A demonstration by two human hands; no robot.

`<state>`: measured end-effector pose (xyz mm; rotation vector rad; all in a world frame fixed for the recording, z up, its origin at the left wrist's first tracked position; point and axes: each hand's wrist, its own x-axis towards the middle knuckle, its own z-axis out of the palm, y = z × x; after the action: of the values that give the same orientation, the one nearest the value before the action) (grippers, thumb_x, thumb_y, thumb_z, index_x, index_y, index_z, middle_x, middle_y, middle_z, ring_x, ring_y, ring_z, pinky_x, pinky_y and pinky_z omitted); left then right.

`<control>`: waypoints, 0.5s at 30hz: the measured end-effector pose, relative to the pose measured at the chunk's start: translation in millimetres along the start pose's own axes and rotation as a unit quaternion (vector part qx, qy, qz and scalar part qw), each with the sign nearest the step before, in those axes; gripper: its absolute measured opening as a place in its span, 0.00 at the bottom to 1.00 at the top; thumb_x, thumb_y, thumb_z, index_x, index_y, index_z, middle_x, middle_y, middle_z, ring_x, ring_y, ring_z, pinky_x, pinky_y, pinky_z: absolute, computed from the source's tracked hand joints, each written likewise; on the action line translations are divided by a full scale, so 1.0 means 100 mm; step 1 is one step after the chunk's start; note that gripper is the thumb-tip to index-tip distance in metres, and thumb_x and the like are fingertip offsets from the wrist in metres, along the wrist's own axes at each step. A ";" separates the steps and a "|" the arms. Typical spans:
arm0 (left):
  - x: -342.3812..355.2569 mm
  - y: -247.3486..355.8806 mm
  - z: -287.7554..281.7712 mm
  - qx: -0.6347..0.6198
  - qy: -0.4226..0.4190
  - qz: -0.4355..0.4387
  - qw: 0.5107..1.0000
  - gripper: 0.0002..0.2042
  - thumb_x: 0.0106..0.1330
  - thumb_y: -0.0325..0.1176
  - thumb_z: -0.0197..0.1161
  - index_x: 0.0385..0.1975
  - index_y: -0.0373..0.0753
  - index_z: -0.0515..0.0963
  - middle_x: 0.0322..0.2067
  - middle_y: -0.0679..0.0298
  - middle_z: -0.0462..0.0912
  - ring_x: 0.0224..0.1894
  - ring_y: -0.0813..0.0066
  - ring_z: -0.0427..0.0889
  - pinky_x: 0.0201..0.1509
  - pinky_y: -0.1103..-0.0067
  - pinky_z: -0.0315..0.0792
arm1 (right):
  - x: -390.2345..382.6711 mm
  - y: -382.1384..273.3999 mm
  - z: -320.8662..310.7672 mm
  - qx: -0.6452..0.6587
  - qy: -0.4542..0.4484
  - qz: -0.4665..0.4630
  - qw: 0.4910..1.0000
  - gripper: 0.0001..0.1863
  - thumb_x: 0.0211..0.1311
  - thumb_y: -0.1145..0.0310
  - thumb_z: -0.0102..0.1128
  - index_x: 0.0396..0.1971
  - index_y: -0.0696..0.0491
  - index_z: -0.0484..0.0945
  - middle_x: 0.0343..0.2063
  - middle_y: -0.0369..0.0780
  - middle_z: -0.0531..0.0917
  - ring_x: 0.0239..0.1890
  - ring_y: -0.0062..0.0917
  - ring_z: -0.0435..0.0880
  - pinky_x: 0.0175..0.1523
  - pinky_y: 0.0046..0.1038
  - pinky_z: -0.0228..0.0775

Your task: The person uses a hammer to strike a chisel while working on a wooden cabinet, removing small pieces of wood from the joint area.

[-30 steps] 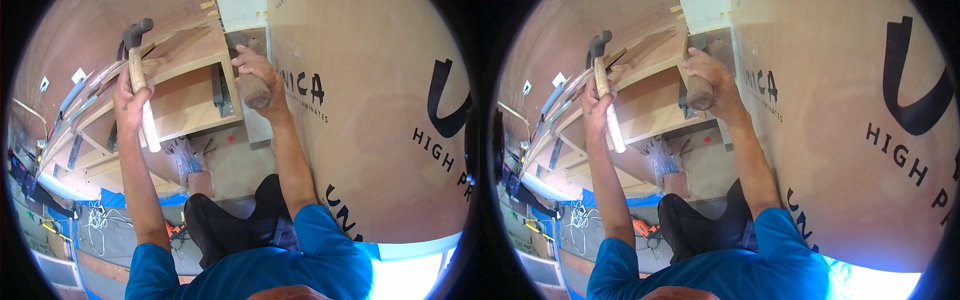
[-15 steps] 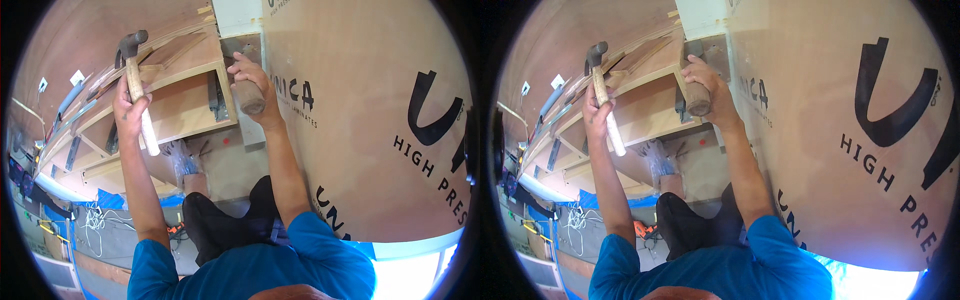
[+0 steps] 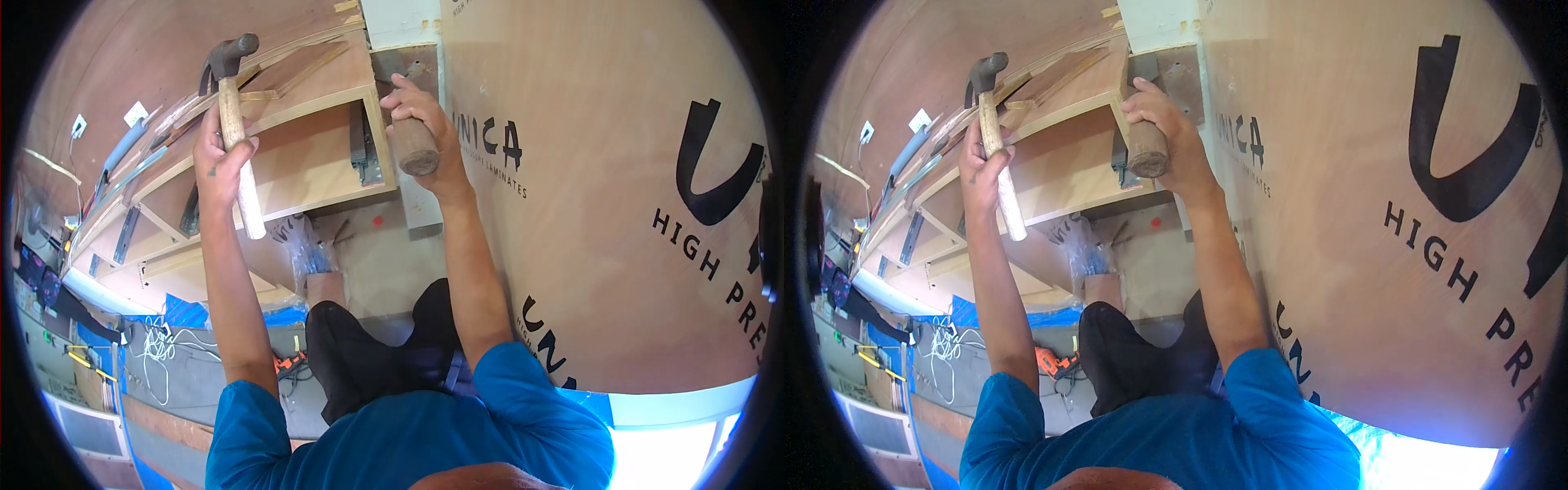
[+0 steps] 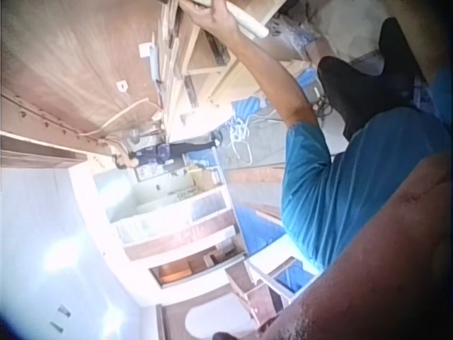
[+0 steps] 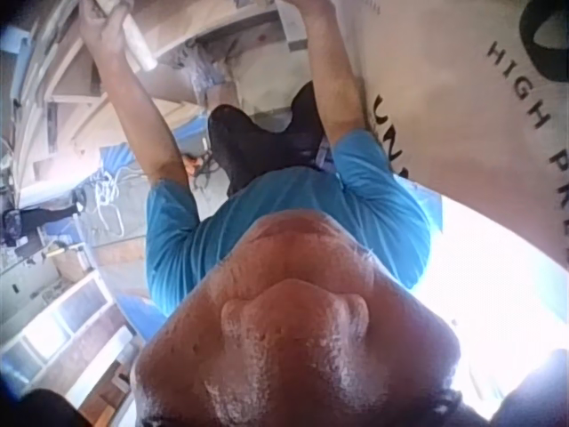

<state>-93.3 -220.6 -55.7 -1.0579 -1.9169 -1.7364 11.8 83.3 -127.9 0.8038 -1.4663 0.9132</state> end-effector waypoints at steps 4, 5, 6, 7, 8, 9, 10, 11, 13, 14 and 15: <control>-0.02 0.00 -0.01 -0.005 0.003 -0.002 1.000 0.39 0.54 0.22 0.66 0.73 0.33 0.69 0.48 0.60 0.80 0.46 0.76 0.78 0.49 0.79 0.76 | 0.02 0.02 0.01 -0.008 0.000 -0.009 1.000 0.28 0.51 0.82 0.73 0.53 0.51 0.74 0.50 0.41 0.83 0.58 0.38 0.84 0.79 0.53 0.65; -0.02 0.01 -0.02 -0.001 0.003 -0.002 1.000 0.39 0.54 0.22 0.66 0.73 0.33 0.69 0.48 0.60 0.80 0.46 0.76 0.79 0.49 0.79 0.76 | 0.03 0.02 0.02 -0.003 0.000 -0.014 1.000 0.28 0.51 0.82 0.73 0.53 0.51 0.74 0.50 0.41 0.83 0.58 0.38 0.84 0.79 0.53 0.65; -0.02 0.01 -0.01 0.004 0.002 -0.001 1.000 0.39 0.55 0.22 0.66 0.73 0.32 0.68 0.48 0.60 0.80 0.46 0.76 0.79 0.49 0.79 0.76 | 0.02 0.03 0.01 -0.004 0.001 -0.015 1.000 0.28 0.51 0.82 0.73 0.53 0.51 0.74 0.50 0.41 0.83 0.58 0.38 0.84 0.79 0.53 0.65; -0.01 0.01 0.00 0.008 0.001 -0.001 1.000 0.39 0.55 0.22 0.66 0.73 0.32 0.68 0.48 0.59 0.80 0.46 0.76 0.79 0.49 0.79 0.76 | 0.02 0.03 0.01 -0.004 0.003 -0.017 1.000 0.29 0.51 0.82 0.73 0.53 0.51 0.74 0.50 0.41 0.83 0.59 0.38 0.84 0.79 0.53 0.65; -0.01 0.00 0.00 -0.002 0.002 -0.002 1.000 0.39 0.55 0.21 0.66 0.74 0.32 0.68 0.48 0.59 0.80 0.46 0.76 0.79 0.49 0.79 0.77 | 0.03 0.04 0.00 -0.004 0.005 -0.018 1.000 0.29 0.50 0.82 0.73 0.53 0.51 0.74 0.50 0.41 0.83 0.59 0.38 0.84 0.79 0.53 0.65; -0.02 0.00 0.00 -0.011 0.003 -0.004 1.000 0.39 0.55 0.20 0.65 0.74 0.32 0.67 0.48 0.59 0.80 0.47 0.76 0.79 0.49 0.79 0.77 | 0.03 0.03 0.02 -0.002 0.007 -0.019 1.000 0.29 0.50 0.83 0.73 0.53 0.51 0.74 0.50 0.41 0.83 0.59 0.38 0.84 0.79 0.53 0.65; -0.03 0.00 0.00 -0.021 0.004 -0.006 1.000 0.40 0.56 0.19 0.65 0.74 0.32 0.67 0.49 0.59 0.80 0.47 0.76 0.79 0.49 0.79 0.77 | 0.03 0.02 0.05 0.002 0.009 -0.020 1.000 0.29 0.50 0.83 0.73 0.53 0.51 0.74 0.49 0.41 0.83 0.59 0.38 0.84 0.79 0.53 0.65; -0.06 0.01 -0.01 -0.010 0.022 -0.003 1.000 0.39 0.56 0.18 0.66 0.74 0.32 0.67 0.49 0.59 0.80 0.47 0.76 0.80 0.49 0.79 0.77 | 0.03 0.02 0.08 0.006 0.011 -0.020 1.000 0.30 0.49 0.83 0.73 0.53 0.51 0.74 0.49 0.41 0.83 0.59 0.38 0.84 0.79 0.53 0.65; -0.12 0.04 0.07 0.005 0.056 0.005 0.998 0.38 0.57 0.16 0.66 0.73 0.32 0.66 0.49 0.58 0.80 0.47 0.75 0.82 0.49 0.79 0.78 | 0.04 0.04 0.06 0.011 0.006 -0.020 1.000 0.30 0.48 0.83 0.73 0.53 0.51 0.74 0.49 0.41 0.83 0.60 0.39 0.83 0.78 0.52 0.65; -0.20 0.07 0.10 0.009 0.059 0.024 0.998 0.37 0.57 0.15 0.67 0.71 0.32 0.66 0.48 0.58 0.81 0.46 0.74 0.83 0.49 0.78 0.79 | 0.04 0.05 0.06 0.015 0.003 -0.020 1.000 0.30 0.48 0.84 0.73 0.53 0.51 0.74 0.50 0.41 0.83 0.60 0.40 0.83 0.78 0.51 0.65; -0.29 0.14 0.18 0.010 0.059 0.042 0.997 0.36 0.58 0.15 0.68 0.70 0.33 0.66 0.47 0.57 0.82 0.44 0.74 0.84 0.49 0.78 0.79 | 0.04 0.04 0.03 0.006 0.001 -0.009 1.000 0.30 0.47 0.84 0.72 0.53 0.52 0.74 0.50 0.41 0.83 0.61 0.41 0.82 0.78 0.50 0.65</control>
<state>-60.1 -212.2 -70.1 -0.9906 -1.7886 -1.6900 6.6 82.1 -124.8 0.8223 -1.4506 0.9104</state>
